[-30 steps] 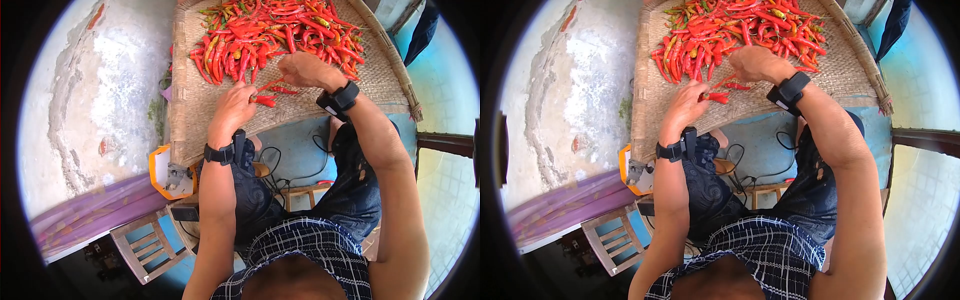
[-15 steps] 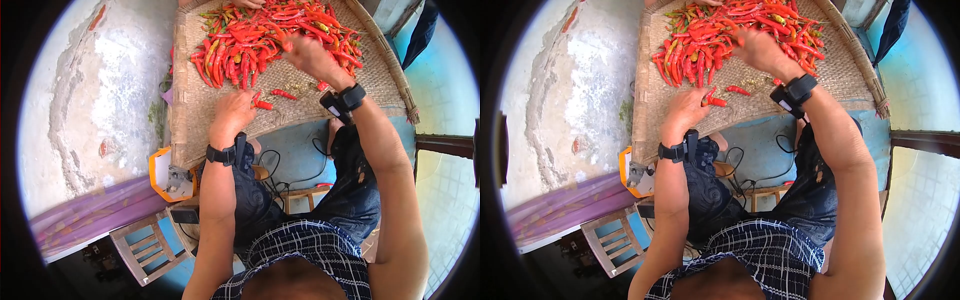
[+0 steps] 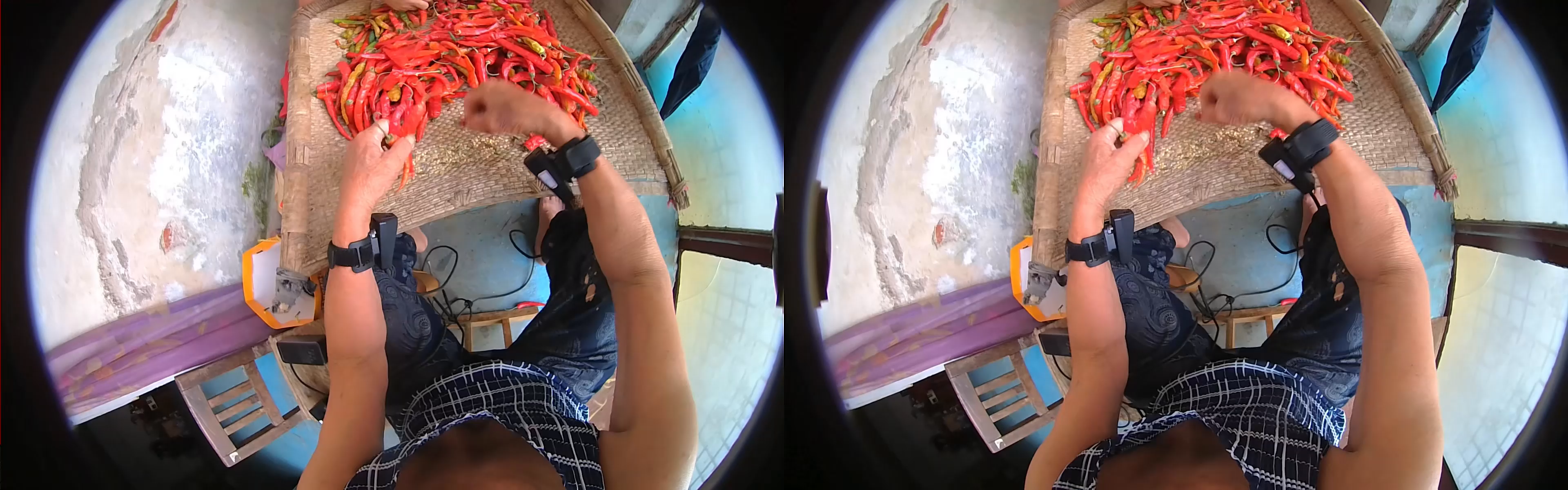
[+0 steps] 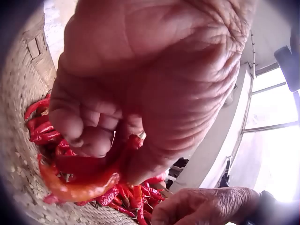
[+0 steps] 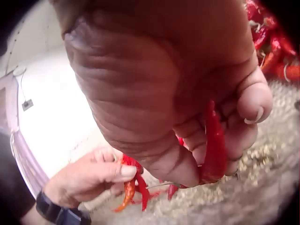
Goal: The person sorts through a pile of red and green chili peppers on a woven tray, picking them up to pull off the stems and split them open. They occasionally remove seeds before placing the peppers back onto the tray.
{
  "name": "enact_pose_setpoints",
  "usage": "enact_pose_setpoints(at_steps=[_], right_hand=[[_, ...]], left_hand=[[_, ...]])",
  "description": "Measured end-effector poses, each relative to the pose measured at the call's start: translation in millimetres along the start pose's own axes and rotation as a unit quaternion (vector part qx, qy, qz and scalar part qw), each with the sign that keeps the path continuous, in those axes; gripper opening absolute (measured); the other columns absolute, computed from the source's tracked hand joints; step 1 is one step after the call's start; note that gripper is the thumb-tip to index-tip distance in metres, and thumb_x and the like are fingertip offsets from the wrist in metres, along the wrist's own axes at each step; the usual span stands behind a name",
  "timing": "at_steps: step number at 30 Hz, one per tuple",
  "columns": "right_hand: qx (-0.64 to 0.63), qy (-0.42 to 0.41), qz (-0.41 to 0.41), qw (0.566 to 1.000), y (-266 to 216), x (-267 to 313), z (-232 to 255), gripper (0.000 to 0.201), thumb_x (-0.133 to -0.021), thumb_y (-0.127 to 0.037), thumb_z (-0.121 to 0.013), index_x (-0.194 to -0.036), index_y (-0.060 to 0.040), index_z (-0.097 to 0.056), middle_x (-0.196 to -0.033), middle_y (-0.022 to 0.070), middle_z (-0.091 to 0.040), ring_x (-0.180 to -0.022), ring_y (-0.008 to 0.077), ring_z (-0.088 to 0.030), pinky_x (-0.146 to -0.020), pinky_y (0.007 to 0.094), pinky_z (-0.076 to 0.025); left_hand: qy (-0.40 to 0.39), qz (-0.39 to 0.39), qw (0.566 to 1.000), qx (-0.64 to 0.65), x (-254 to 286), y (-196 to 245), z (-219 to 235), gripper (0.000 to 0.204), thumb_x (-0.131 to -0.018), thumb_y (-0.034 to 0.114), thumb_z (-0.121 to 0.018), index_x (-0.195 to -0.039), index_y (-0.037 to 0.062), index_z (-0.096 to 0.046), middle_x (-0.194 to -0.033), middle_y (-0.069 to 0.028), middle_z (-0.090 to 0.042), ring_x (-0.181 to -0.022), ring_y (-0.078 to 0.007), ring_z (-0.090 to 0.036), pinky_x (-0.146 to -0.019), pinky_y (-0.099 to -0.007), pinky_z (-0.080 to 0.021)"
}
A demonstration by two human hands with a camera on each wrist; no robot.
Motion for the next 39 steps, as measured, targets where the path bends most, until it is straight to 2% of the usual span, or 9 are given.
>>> enact_pose_setpoints(at_steps=[1,3,6,9,21,23,26,31,39], right_hand=[[0.001,-0.001,0.001,1.0,4.2,1.6,3.9,0.026,-0.079,-0.023,-0.062,-0.091,0.0003,-0.061,-0.074,0.0117,-0.062,-0.07,0.022,-0.061,-0.062,0.0344,-0.047],[-0.364,0.307,-0.064,0.877,40.8,22.5,58.2,0.04,-0.084,-0.036,-0.062,-0.099,0.0007,-0.062,-0.074,0.0115,-0.064,-0.066,0.0183,-0.059,-0.06,0.0342,-0.048],[-0.18,0.442,-0.039,0.878,36.2,31.3,73.7,0.043,-0.086,-0.037,-0.062,-0.107,-0.0006,-0.059,-0.075,0.0075,-0.064,-0.07,0.0146,-0.059,-0.061,0.0311,-0.048],[-0.239,0.164,0.036,0.956,-23.7,11.8,17.8,0.032,-0.088,-0.03,-0.06,-0.101,-0.0003,-0.062,-0.076,0.0023,-0.06,-0.071,0.0089,-0.053,-0.062,0.0264,-0.045],[-0.325,0.076,-0.073,0.94,6.6,9.8,14.7,0.022,-0.088,-0.025,-0.059,-0.088,-0.0032,-0.06,-0.069,-0.0004,-0.059,-0.061,0.0078,-0.058,-0.05,0.0226,-0.048],[-0.582,0.282,0.01,0.763,36.2,16.3,54.0,0.03,-0.087,-0.028,-0.06,-0.097,0.0,-0.06,-0.075,0.0069,-0.064,-0.065,0.01,-0.06,-0.059,0.0234,-0.051],[-0.566,0.365,-0.071,0.736,62.6,27.3,63.8,0.036,-0.088,-0.031,-0.059,-0.103,0.0011,-0.058,-0.081,0.0075,-0.065,-0.067,0.013,-0.061,-0.061,0.0264,-0.051],[-0.255,0.094,0.052,0.961,-35.5,6.7,-1.0,0.03,-0.089,-0.029,-0.057,-0.09,-0.0006,-0.063,-0.074,0.0108,-0.065,-0.066,0.0174,-0.061,-0.059,0.0327,-0.048],[-0.168,0.026,0.067,0.983,-38.1,0.6,-23.7,0.031,-0.09,-0.025,-0.054,-0.077,0.0024,-0.059,-0.061,0.0048,-0.059,-0.059,0.0127,-0.056,-0.054,0.0307,-0.044]], left_hand=[[0.02,-0.007,0.993,0.113,0.0,2.9,3.4,0.026,-0.079,0.023,-0.061,-0.092,0.0002,-0.06,-0.064,-0.0062,-0.059,-0.058,-0.0192,-0.057,-0.057,-0.0326,-0.045],[-0.001,0.042,0.987,0.158,2.8,-2.4,1.3,0.025,-0.081,0.024,-0.061,-0.091,0.001,-0.061,-0.065,0.0019,-0.055,-0.056,-0.0086,-0.049,-0.053,-0.0262,-0.041],[-0.018,0.079,0.963,0.257,4.2,-4.4,-5.2,0.023,-0.083,0.025,-0.06,-0.091,0.003,-0.062,-0.066,0.0041,-0.053,-0.056,-0.0067,-0.047,-0.052,-0.0237,-0.039],[-0.043,0.081,0.967,0.239,3.0,0.6,-16.0,0.023,-0.083,0.025,-0.06,-0.089,0.0027,-0.062,-0.065,0.004,-0.052,-0.058,-0.0059,-0.046,-0.053,-0.0236,-0.038],[-0.002,0.096,0.952,0.291,-0.2,-17.9,-15.3,0.01,-0.084,0.013,-0.059,-0.092,0.0074,-0.058,-0.075,0.0009,-0.057,-0.058,-0.0038,-0.048,-0.051,-0.0177,-0.041],[-0.007,0.108,0.943,0.313,0.6,-17.4,-14.9,0.01,-0.084,0.012,-0.058,-0.092,0.0071,-0.057,-0.077,0.0003,-0.059,-0.061,-0.0047,-0.051,-0.055,-0.0184,-0.043],[-0.019,0.099,0.921,0.377,-0.5,-14.1,-17.4,0.01,-0.084,0.009,-0.057,-0.094,0.0069,-0.056,-0.082,-0.0015,-0.06,-0.067,-0.0063,-0.053,-0.059,-0.02,-0.044],[-0.037,0.077,0.873,0.48,-3.1,-2.9,-20.2,0.015,-0.083,0.005,-0.055,-0.099,0.0067,-0.054,-0.091,-0.0053,-0.061,-0.073,-0.0102,-0.055,-0.062,-0.0213,-0.045],[-0.039,0.114,0.919,0.376,-3.0,-18.1,-20.9,0.019,-0.081,0.004,-0.056,-0.1,0.0058,-0.053,-0.082,-0.0019,-0.058,-0.066,-0.0087,-0.054,-0.059,-0.0202,-0.044]])
Point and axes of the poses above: each hand's wrist, its own x-axis away from the middle knuckle, its own z-axis out of the back of the hand, y = z × x, the point moved 9 cm from there along -x, towards the middle knuckle
